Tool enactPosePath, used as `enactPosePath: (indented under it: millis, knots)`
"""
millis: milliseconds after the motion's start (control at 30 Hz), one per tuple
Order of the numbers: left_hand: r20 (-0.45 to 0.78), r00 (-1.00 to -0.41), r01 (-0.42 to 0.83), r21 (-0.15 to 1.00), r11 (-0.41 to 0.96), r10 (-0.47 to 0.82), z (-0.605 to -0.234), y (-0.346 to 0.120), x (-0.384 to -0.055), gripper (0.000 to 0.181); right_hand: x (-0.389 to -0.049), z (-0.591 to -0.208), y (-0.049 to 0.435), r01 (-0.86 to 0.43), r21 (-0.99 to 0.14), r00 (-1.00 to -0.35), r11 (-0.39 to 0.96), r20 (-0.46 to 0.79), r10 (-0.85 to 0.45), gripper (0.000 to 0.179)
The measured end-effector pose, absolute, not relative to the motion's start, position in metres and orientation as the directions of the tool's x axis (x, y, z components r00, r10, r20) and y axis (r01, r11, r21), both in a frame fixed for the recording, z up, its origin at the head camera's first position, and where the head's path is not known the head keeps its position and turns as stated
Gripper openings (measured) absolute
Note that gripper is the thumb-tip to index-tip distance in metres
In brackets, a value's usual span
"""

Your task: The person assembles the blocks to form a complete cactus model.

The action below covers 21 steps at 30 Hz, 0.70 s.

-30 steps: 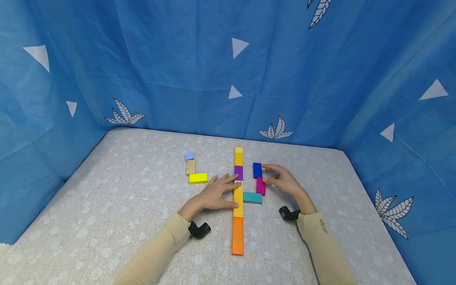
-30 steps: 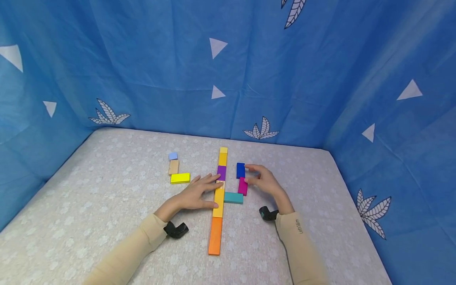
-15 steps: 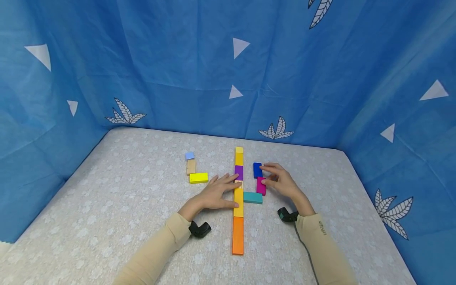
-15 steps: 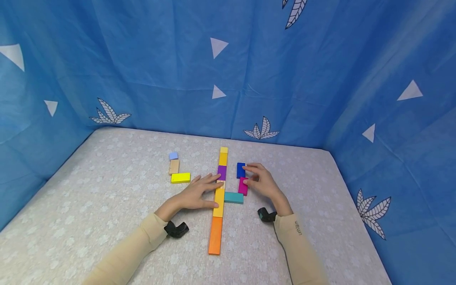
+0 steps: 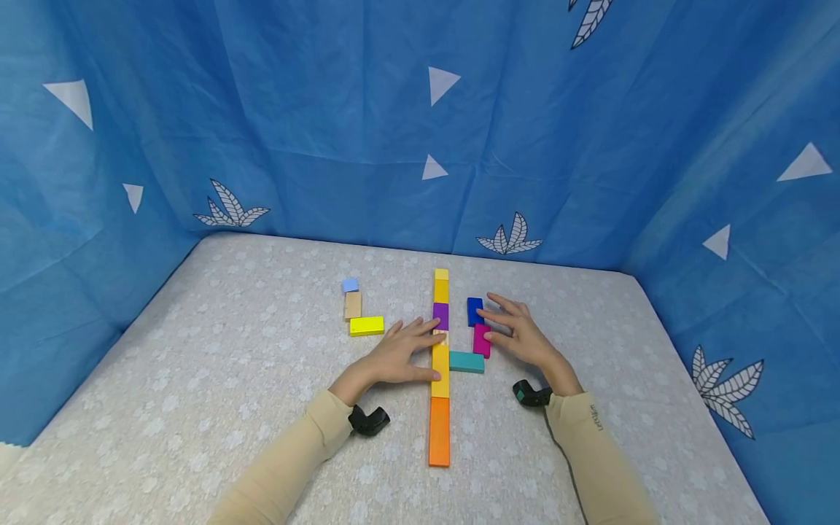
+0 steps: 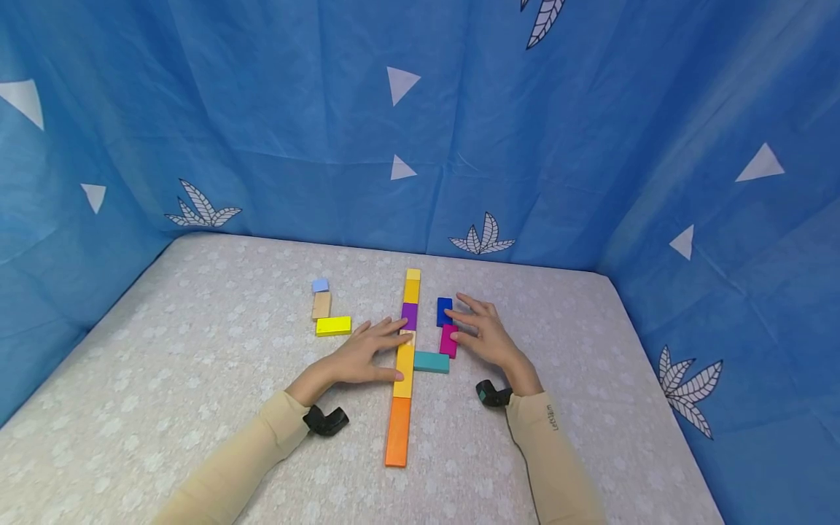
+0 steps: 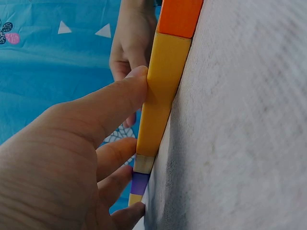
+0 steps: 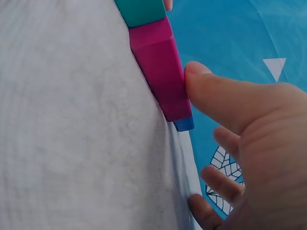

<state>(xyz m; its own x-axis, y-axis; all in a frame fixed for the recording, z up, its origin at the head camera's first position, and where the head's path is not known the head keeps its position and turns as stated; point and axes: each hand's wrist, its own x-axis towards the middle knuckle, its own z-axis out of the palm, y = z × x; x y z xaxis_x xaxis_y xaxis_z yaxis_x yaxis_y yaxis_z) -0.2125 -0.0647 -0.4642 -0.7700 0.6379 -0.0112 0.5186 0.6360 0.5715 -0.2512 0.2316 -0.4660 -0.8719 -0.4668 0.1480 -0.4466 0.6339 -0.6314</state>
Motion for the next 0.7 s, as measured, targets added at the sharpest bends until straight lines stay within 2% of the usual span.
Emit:
enactPosePath:
  millis: [300, 700]
  knots:
    - [-0.007, -0.766, 0.52, 0.579, 0.627, 0.642, -0.4644, -0.0651, -0.2131, 0.075, -0.2515, -0.4663, 0.2292, -0.411, -0.631, -0.869, 0.658, 0.054, -0.491, 0.043]
    - [-0.007, -0.766, 0.522, 0.577, 0.628, 0.643, -0.4647, -0.0652, -0.2137, 0.075, -0.254, -0.4715, 0.23, -0.453, -0.647, -0.853, 0.613, 0.117, -0.508, 0.04]
